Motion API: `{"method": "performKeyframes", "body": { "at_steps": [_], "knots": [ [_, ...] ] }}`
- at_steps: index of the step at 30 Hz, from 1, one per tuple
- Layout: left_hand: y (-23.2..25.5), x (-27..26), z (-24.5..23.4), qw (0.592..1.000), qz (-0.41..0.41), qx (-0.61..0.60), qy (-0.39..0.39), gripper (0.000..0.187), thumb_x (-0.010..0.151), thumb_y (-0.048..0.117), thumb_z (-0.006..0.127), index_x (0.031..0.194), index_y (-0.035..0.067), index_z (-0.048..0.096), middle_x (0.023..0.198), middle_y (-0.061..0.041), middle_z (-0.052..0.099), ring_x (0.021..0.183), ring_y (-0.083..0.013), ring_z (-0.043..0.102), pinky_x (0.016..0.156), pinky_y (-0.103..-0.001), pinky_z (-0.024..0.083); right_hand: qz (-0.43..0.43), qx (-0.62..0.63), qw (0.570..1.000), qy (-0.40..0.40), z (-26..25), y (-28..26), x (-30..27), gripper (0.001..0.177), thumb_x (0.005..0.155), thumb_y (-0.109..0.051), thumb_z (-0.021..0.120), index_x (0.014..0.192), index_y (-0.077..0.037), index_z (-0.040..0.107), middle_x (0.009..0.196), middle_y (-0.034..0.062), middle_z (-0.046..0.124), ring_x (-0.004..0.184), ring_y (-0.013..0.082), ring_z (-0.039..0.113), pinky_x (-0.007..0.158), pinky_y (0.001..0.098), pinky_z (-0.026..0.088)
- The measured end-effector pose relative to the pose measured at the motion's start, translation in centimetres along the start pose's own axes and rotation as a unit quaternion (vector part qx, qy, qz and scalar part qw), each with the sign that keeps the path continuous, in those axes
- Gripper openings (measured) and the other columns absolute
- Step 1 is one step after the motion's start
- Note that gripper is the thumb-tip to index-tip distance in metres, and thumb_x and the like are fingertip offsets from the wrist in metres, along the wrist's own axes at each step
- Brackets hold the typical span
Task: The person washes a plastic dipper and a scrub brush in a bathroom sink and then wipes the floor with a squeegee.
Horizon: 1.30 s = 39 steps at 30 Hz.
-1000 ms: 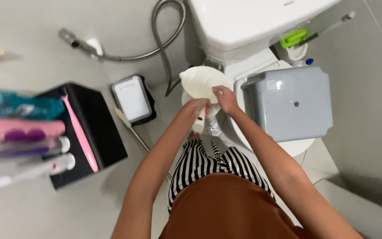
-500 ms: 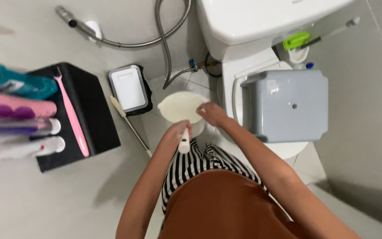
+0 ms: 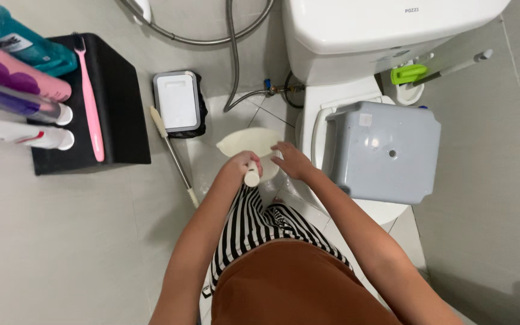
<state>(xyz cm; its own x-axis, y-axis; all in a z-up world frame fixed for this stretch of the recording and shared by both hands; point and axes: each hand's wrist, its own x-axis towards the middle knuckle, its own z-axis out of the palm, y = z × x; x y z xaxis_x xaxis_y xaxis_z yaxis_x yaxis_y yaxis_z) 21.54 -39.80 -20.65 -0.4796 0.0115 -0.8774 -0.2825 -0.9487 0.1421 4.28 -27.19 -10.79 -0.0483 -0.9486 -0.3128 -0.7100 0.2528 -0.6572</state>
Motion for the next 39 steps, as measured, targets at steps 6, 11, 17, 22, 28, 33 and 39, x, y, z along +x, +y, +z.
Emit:
{"method": "performKeyframes", "body": {
  "at_steps": [6,11,17,22,28,33,39],
  "knots": [
    [-0.5,-3.2,-0.4,0.985,0.056,-0.162,0.032,0.016,0.086,0.015,0.050,0.074,0.006,0.044,0.056,-0.012,0.047,0.043,-0.0269,0.047,0.041,-0.039,0.046,-0.005,0.027,1.000,0.006,-1.4,-4.5,0.5,0.054,0.096,-0.035,0.058,0.145,-0.011,0.049,0.160,0.0189,0.036,0.144,0.0366,0.039,0.116,0.0442,0.036],
    [-3.1,-5.3,-2.1,0.978,0.078,-0.175,0.086,0.015,0.087,0.015,0.052,0.076,0.006,0.046,0.057,-0.009,0.046,0.043,-0.0249,0.045,0.040,-0.039,0.045,-0.018,-0.024,0.998,-0.047,-0.8,-7.2,-0.1,0.050,0.096,-0.034,0.058,0.142,-0.015,0.053,0.159,0.0164,0.038,0.143,0.0359,0.040,0.115,0.0458,0.035],
    [-10.6,-5.8,-4.3,0.966,0.068,-0.213,0.128,0.010,0.087,0.011,0.053,0.079,0.006,0.049,0.058,-0.008,0.048,0.044,-0.0234,0.048,0.042,-0.039,0.046,-0.056,-0.024,0.995,-0.082,3.8,-7.0,-3.6,0.048,0.094,-0.035,0.061,0.136,-0.012,0.059,0.152,0.0205,0.044,0.137,0.0370,0.046,0.113,0.0454,0.038],
    [-16.2,-5.0,-4.1,0.967,0.024,-0.245,0.065,0.012,0.085,0.010,0.052,0.076,0.006,0.045,0.056,-0.009,0.047,0.043,-0.0250,0.048,0.041,-0.041,0.047,-0.052,-0.021,0.990,-0.132,6.4,-5.6,-6.1,0.042,0.096,-0.037,0.057,0.127,-0.010,0.066,0.137,0.0181,0.058,0.128,0.0340,0.055,0.110,0.0440,0.043],
    [-19.3,-4.9,-2.7,0.963,0.045,-0.257,0.069,0.011,0.087,0.011,0.050,0.081,0.002,0.049,0.061,-0.013,0.052,0.047,-0.0288,0.053,0.045,-0.043,0.051,-0.066,-0.023,0.993,-0.096,8.2,-3.9,-7.3,0.042,0.094,-0.038,0.059,0.123,-0.010,0.068,0.135,0.0178,0.060,0.128,0.0344,0.054,0.109,0.0432,0.043],
    [-17.3,-4.4,-1.1,0.950,0.058,-0.300,0.057,0.015,0.093,0.013,0.054,0.087,0.000,0.052,0.064,-0.012,0.057,0.052,-0.0270,0.060,0.049,-0.042,0.055,0.011,-0.031,0.997,-0.063,8.1,-2.7,-7.6,0.052,0.094,-0.038,0.065,0.135,-0.007,0.056,0.138,0.0299,0.052,0.124,0.0435,0.055,0.105,0.0469,0.044],
    [-8.1,-5.2,-0.3,0.935,0.117,-0.333,0.047,0.012,0.096,0.018,0.056,0.096,0.007,0.051,0.072,-0.006,0.058,0.055,-0.0185,0.061,0.052,-0.035,0.059,-0.032,0.088,0.995,0.026,4.5,-7.5,-6.4,0.063,0.100,-0.033,0.060,0.151,-0.004,0.040,0.129,0.0322,0.062,0.115,0.0448,0.065,0.105,0.0480,0.046]
  ]
}}
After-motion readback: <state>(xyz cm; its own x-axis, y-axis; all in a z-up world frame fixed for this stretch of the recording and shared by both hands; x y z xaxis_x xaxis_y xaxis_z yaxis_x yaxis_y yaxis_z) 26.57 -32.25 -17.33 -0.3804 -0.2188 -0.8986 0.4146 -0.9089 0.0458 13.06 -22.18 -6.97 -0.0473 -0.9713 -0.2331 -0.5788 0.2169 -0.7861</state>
